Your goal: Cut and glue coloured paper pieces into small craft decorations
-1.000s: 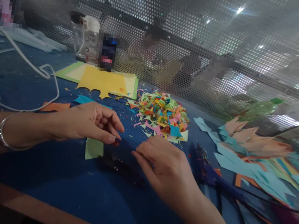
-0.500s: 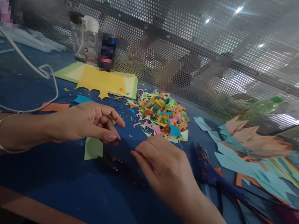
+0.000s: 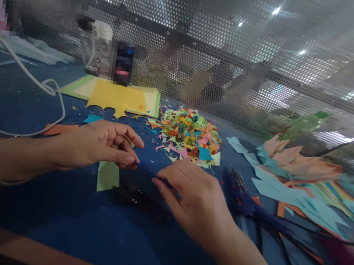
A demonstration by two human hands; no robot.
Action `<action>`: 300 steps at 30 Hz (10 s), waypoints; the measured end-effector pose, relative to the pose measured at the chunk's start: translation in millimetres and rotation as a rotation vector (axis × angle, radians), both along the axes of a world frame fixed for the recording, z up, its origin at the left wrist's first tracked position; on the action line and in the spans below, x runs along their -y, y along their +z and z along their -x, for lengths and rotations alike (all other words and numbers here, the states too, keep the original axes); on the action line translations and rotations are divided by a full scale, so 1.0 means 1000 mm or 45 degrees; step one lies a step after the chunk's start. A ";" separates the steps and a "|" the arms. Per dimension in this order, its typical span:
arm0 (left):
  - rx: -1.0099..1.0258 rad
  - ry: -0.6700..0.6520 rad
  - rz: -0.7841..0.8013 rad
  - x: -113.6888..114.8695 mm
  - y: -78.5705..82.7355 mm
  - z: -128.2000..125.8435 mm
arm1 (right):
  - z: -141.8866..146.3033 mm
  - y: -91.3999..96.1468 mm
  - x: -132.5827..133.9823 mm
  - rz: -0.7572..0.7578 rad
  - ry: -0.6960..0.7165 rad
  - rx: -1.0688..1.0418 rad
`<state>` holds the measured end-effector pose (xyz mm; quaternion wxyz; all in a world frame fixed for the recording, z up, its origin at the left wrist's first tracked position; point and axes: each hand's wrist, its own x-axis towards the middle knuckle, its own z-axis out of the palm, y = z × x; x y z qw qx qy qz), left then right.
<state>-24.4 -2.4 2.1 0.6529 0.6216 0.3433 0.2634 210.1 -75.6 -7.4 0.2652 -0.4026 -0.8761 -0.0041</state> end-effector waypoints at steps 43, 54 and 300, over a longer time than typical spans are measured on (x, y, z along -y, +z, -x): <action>0.211 0.277 0.079 -0.007 -0.009 -0.003 | -0.006 0.003 0.002 0.249 -0.531 -0.644; 0.205 0.091 0.100 -0.002 -0.009 -0.003 | -0.001 -0.002 -0.002 0.556 -0.435 -1.258; 0.075 0.160 -0.160 0.005 -0.011 -0.008 | -0.152 0.008 0.051 0.112 -0.905 0.343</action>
